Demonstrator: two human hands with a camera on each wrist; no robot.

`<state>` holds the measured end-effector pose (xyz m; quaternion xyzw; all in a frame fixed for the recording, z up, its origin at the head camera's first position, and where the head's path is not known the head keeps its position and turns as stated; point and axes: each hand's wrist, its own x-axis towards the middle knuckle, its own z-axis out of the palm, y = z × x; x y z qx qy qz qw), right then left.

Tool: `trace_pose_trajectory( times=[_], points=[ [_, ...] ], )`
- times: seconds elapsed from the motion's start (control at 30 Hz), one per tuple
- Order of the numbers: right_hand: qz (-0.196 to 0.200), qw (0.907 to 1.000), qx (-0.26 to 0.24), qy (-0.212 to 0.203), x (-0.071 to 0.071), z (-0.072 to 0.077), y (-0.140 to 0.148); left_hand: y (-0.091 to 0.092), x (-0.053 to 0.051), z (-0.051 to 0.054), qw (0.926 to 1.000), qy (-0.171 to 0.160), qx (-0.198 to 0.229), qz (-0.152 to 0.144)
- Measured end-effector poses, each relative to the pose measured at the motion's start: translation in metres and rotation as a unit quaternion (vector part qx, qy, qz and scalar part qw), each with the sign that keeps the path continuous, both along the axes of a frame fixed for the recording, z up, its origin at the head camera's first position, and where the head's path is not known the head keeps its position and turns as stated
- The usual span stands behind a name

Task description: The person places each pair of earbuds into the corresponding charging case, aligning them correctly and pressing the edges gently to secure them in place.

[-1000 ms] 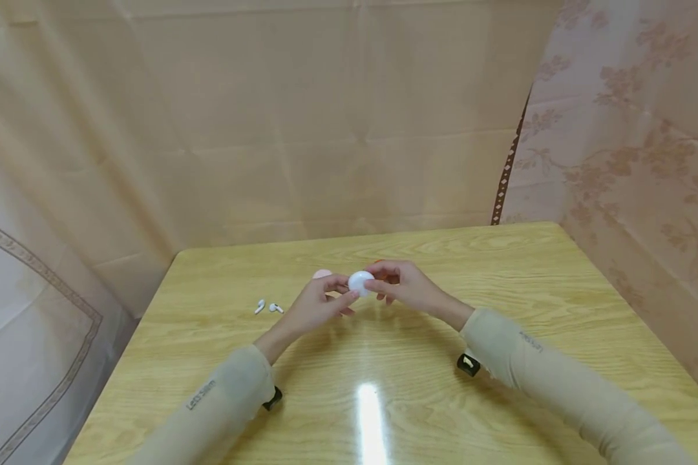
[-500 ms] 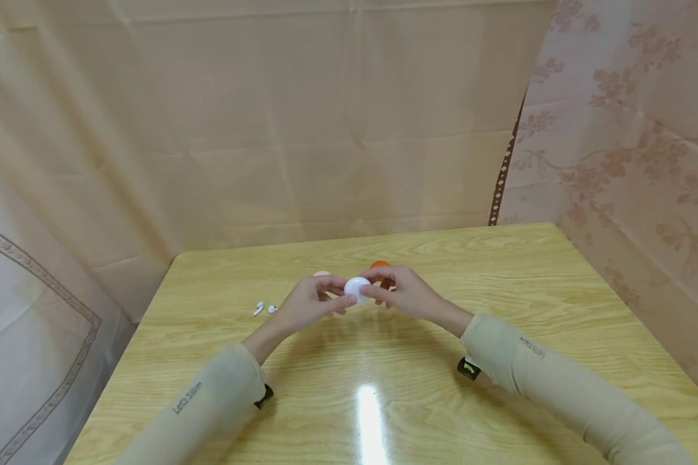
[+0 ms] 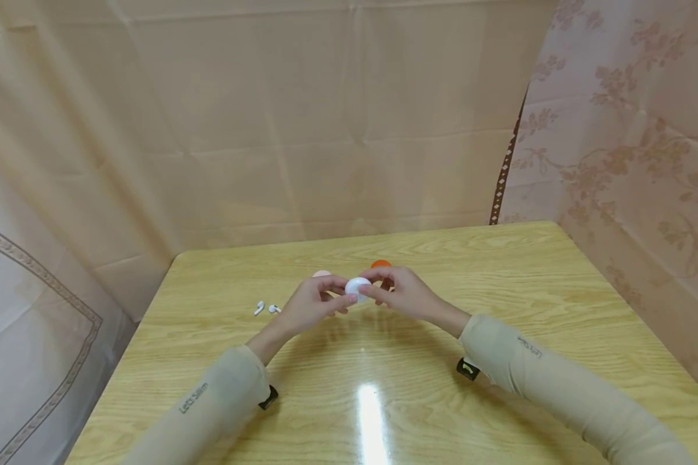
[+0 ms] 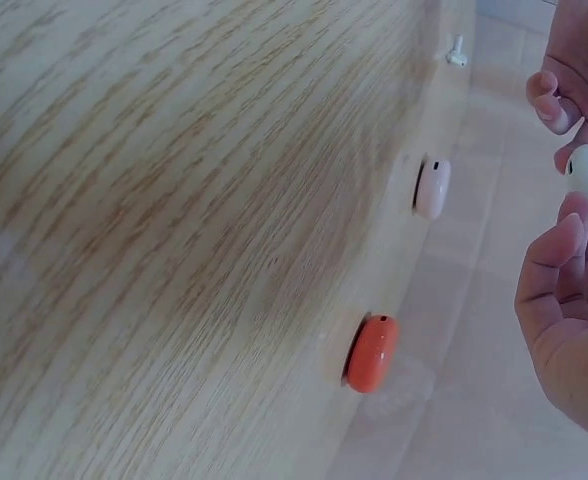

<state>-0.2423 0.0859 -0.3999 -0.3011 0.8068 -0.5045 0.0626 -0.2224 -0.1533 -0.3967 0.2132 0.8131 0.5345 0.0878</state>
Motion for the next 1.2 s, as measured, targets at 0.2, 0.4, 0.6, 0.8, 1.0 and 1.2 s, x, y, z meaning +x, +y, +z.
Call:
trace_pose_trajectory(
  times=[0.2,0.4,0.6,0.8,1.0,1.2],
  points=[
    [0.003,0.9999,0.004,-0.012,-0.0007,0.0017,0.0023,0.0015,0.0009,0.0005,1.0000,0.000,0.000,-0.005],
    [0.007,0.9998,0.001,-0.019,-0.0019,0.0027,0.0034,0.0024,0.0025,0.0012,1.0000,0.001,0.001,-0.008],
    [0.007,0.9997,0.002,-0.024,-0.0012,0.0030,0.0052,0.0043,0.0033,0.0009,1.0000,0.005,0.004,-0.007],
    [0.005,0.9998,-0.001,-0.019,-0.0020,0.0012,0.0052,0.0045,0.0028,-0.0018,1.0000,0.009,0.001,-0.002],
    [-0.001,0.9993,-0.006,-0.037,-0.0018,0.0017,0.0049,0.0034,0.0035,-0.0012,0.9999,0.012,0.003,-0.003],
    [-0.006,0.9979,-0.011,-0.063,-0.0007,0.0035,0.0049,0.0041,0.0047,-0.0011,0.9997,0.022,0.006,-0.008]
  ],
)
